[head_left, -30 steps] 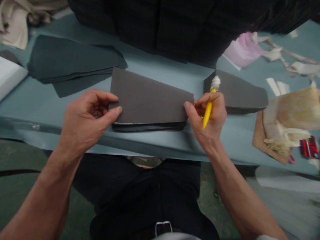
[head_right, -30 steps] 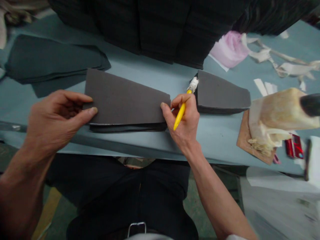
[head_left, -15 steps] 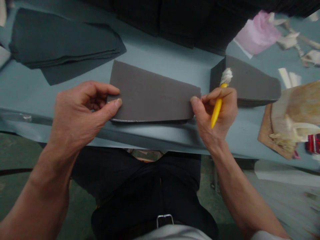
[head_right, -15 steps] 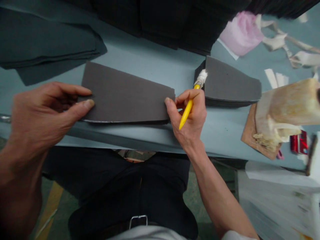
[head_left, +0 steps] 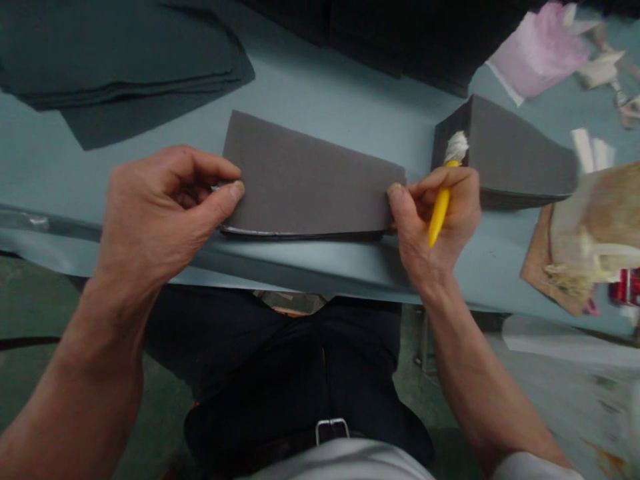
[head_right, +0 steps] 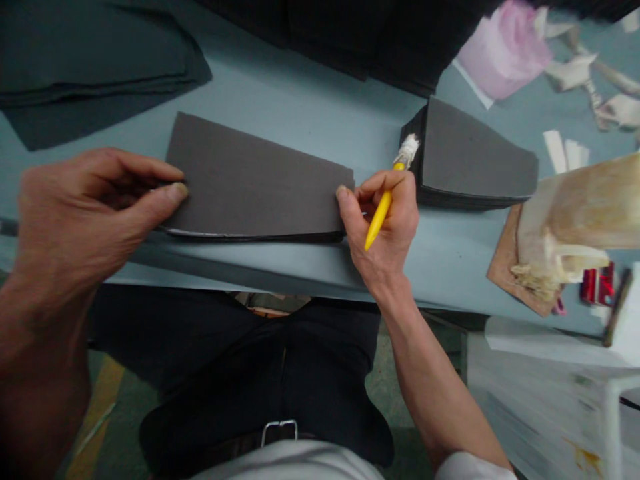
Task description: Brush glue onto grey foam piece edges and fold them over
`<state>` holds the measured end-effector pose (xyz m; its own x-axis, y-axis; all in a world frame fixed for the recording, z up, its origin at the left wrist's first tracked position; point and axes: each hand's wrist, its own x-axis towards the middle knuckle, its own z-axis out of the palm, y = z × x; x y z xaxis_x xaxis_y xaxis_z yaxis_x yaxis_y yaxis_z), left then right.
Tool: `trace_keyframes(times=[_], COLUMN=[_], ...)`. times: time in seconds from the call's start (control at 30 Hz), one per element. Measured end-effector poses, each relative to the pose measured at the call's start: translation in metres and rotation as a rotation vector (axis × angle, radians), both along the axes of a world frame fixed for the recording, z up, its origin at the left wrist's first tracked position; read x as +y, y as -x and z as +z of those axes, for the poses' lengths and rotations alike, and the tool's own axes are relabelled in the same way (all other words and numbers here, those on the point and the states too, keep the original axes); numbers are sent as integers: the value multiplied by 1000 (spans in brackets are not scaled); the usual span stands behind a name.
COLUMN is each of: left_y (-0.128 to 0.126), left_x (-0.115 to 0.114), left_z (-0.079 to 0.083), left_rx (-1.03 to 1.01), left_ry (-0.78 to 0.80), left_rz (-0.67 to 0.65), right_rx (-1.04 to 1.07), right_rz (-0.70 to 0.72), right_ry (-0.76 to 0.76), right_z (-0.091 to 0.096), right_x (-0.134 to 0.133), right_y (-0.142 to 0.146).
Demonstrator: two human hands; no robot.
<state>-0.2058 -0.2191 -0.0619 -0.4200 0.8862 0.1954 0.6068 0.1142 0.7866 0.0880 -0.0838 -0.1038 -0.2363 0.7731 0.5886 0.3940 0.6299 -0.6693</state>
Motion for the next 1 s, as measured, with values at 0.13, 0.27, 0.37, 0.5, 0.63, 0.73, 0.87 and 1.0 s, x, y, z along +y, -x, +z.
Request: trace_keyframes(times=[0.13,0.27,0.37,0.5,0.63,0.73,0.87,1.0], left_y=[0,0,-2,-5,-7,-6,-3,-1], left_x=[-1,-3,-3,-3,-5,-6,-5,-4], left_z=[-1,1,3,5,5,3,0,0], left_rx=[30,37,56,61,70,77,96,142], left_ry=[19,38,59,72,84,110,116,167], left_rz=[4,12,22,31,41,58,66,57], right_rx=[-18,-35,-28,-16,-12,-7,1,-9], right_rz=[-15,-40,-54,-58,-63,-41,-4,0], right_ry=[-6,-16,-16,4,29,26,15,22], right_z=[0,0,0,3,5,3,-2,-5], right_x=[0,-2,-3,-6,-6,-5,-2,1], right_y=[1,2,2,3,2,1,-2,-5])
